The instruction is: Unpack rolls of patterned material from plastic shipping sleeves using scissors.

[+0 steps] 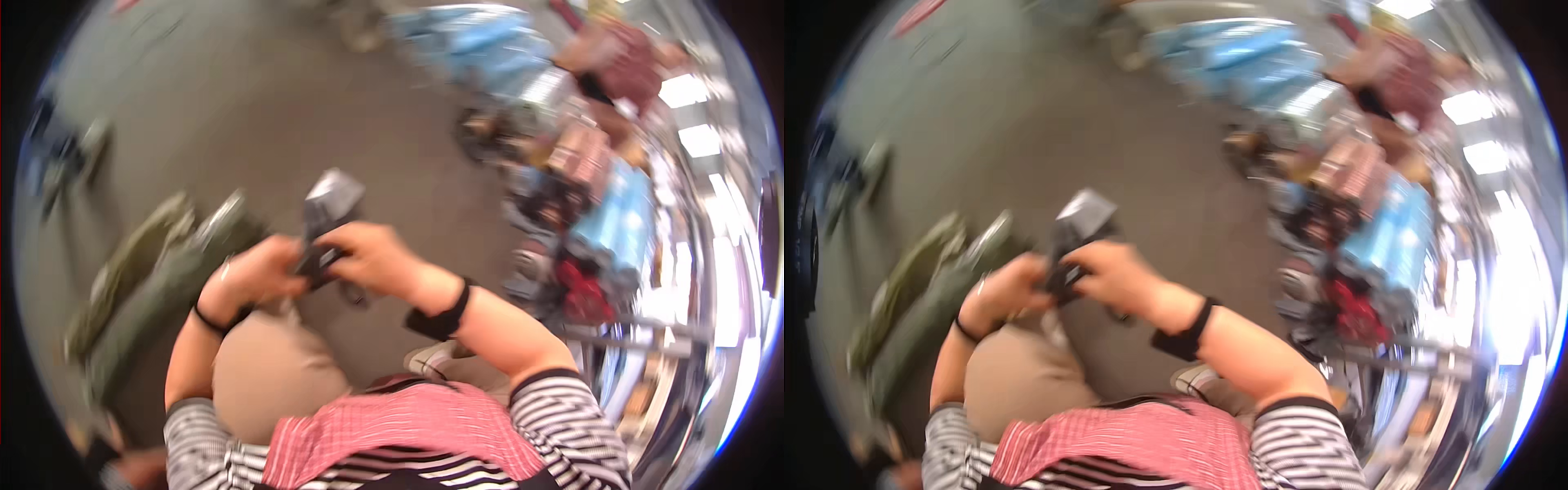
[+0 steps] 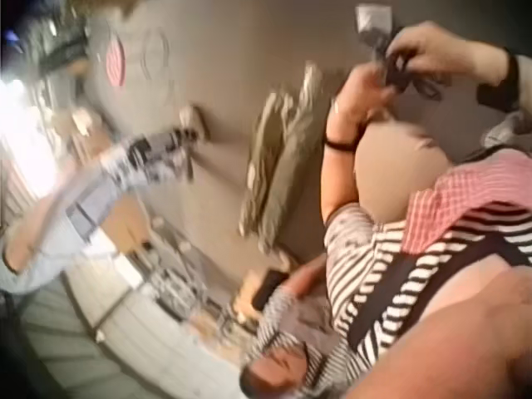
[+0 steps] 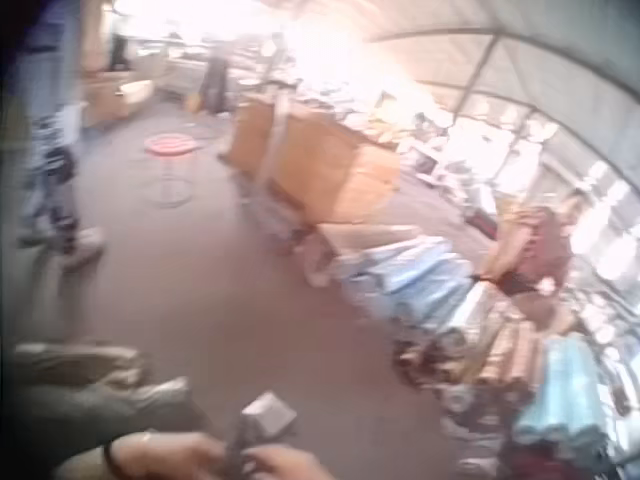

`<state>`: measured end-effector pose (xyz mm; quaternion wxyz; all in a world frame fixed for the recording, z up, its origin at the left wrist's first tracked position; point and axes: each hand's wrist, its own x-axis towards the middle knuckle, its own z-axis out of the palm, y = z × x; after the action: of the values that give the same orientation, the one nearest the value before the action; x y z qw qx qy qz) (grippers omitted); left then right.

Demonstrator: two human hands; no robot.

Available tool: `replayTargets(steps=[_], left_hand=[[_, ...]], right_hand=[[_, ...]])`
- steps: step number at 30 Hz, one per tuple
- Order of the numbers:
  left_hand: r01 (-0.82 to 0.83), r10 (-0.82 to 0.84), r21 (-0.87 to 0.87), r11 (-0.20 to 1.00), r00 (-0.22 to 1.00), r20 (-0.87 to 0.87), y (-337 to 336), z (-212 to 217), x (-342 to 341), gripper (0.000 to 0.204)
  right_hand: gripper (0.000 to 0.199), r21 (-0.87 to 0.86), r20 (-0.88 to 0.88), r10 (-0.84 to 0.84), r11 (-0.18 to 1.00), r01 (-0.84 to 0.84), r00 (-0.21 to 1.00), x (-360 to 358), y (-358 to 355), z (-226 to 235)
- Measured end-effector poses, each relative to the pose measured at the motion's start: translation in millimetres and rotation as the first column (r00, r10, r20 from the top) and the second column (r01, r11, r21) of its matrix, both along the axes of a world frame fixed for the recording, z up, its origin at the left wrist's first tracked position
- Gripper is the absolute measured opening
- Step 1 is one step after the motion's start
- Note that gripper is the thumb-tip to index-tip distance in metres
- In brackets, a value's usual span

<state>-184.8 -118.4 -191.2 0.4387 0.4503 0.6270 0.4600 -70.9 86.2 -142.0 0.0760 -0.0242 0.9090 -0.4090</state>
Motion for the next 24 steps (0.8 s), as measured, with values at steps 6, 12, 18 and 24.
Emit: replayTargets(steps=[6, 12, 18, 24], left_hand=[[-0.718, 0.724, -0.093, 0.69, 0.685, 0.085, -127.9, -92.3, -6.9, 0.031], [-0.731, 0.389, -0.654, 0.196, 0.67, -0.632, -189.6, -193.3, 131.1, 0.085], [-0.766, 0.446, -0.543, 0.343, 0.642, -0.624, -218.1, -217.9, 130.7, 0.058], [-0.768, 0.479, -0.333, 0.548, 0.614, -0.628, -212.9, -174.5, 75.2, 0.059]], right_hand=[[0.034, -0.057, 0.041, -0.391, 0.918, 0.393, 0.919, 48.5, 56.8, 22.8], [0.041, -0.216, 0.071, -0.692, 0.692, 0.688, 0.718, 155.9, 126.1, 111.3], [0.04, -0.478, -0.194, -0.944, 0.33, 0.814, 0.268, 284.0, 181.0, 220.8], [0.03, 0.091, -0.781, -0.595, 0.19, 0.978, 0.189, 417.8, 152.4, 303.8]])
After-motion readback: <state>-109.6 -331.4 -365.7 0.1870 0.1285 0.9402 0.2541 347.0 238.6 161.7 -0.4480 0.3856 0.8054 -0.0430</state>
